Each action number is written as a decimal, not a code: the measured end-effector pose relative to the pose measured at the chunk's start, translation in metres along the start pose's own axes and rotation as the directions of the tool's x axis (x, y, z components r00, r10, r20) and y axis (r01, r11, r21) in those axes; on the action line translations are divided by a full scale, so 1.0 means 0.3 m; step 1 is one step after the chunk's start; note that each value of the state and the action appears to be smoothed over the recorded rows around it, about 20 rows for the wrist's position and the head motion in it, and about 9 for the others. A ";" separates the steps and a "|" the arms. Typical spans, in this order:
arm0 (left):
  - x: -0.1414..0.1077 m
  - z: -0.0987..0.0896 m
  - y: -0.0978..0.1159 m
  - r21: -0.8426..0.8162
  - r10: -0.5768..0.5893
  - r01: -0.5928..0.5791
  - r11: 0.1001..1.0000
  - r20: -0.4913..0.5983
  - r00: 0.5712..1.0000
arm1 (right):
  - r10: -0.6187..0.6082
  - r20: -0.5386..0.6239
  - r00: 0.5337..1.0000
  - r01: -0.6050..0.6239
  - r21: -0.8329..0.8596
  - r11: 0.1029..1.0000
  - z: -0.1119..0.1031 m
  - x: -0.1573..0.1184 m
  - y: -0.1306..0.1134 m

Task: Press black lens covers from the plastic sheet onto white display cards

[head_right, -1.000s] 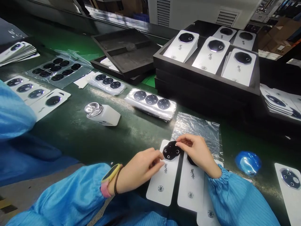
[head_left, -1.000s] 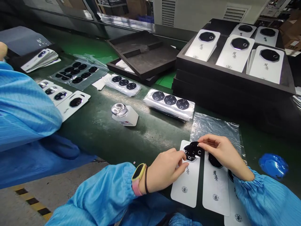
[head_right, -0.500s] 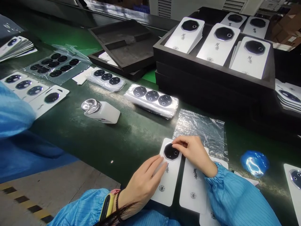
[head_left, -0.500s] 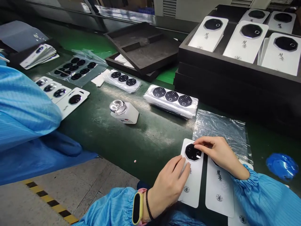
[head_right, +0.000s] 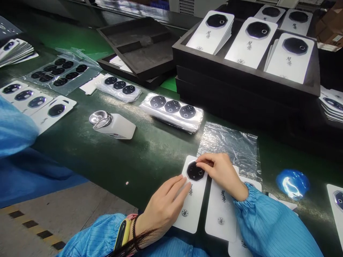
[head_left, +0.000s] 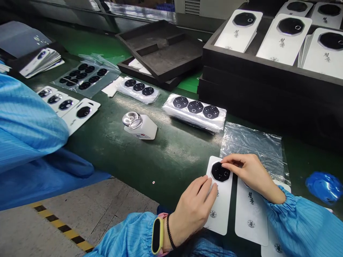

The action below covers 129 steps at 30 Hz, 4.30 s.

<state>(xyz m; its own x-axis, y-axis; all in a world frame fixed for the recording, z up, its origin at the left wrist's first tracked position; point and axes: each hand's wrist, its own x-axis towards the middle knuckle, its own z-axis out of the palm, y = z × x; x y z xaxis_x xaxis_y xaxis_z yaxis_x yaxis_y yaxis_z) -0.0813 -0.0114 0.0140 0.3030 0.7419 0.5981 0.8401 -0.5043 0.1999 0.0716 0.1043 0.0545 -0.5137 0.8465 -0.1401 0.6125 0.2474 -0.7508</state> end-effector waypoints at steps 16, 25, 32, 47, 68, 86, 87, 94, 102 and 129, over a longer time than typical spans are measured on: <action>-0.009 0.006 0.008 0.049 0.018 -0.023 0.999 0.092 0.996 | -0.145 -0.063 0.987 0.139 -0.099 0.985 0.014 -0.004 0.003; -0.008 0.006 0.010 0.083 0.023 -0.034 0.996 0.125 0.992 | -0.231 -0.073 0.970 0.213 -0.195 0.957 0.017 -0.007 0.010; -0.010 0.006 0.015 0.085 0.015 -0.027 0.996 0.141 0.990 | -0.266 -0.084 0.960 0.239 -0.242 0.941 0.030 -0.011 0.019; -0.008 0.008 0.013 0.099 -0.004 -0.014 0.995 0.174 0.985 | -0.338 -0.001 0.941 0.308 -0.410 0.859 0.025 -0.042 0.014; -0.003 0.007 0.008 0.085 0.016 -0.028 0.996 0.136 0.991 | -0.489 0.010 0.872 0.377 -0.649 0.661 0.008 -0.101 0.009; -0.004 -0.005 0.018 0.050 0.008 -0.014 0.999 0.114 0.993 | -0.460 -0.190 0.867 0.203 -0.709 0.675 0.040 -0.146 0.013; -0.005 -0.006 0.019 0.047 0.010 -0.015 0.999 0.107 0.994 | -0.453 -0.203 0.868 0.190 -0.708 0.681 0.042 -0.143 0.017; -0.014 -0.002 0.026 0.049 -0.024 0.021 0.999 0.064 0.998 | -0.341 -0.246 0.907 0.126 -0.615 0.778 0.052 -0.123 0.036; -0.023 -0.002 0.025 0.046 -0.054 0.052 0.998 0.060 0.997 | 0.037 -0.217 0.975 -0.065 -0.124 0.990 -0.010 -0.098 -0.016; 0.123 -0.150 0.062 -0.761 -0.248 0.572 0.305 0.517 0.819 | 0.268 0.090 0.959 -0.271 0.561 0.782 -0.060 -0.289 -0.067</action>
<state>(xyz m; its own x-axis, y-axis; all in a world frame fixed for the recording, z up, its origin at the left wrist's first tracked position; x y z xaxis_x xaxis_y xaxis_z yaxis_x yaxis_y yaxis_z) -0.0748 -0.0133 0.0746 0.2729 0.9612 0.0393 0.0869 -0.0653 0.9941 0.1146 0.0345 0.0935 -0.3825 0.8358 -0.3939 0.2810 -0.3009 -0.9113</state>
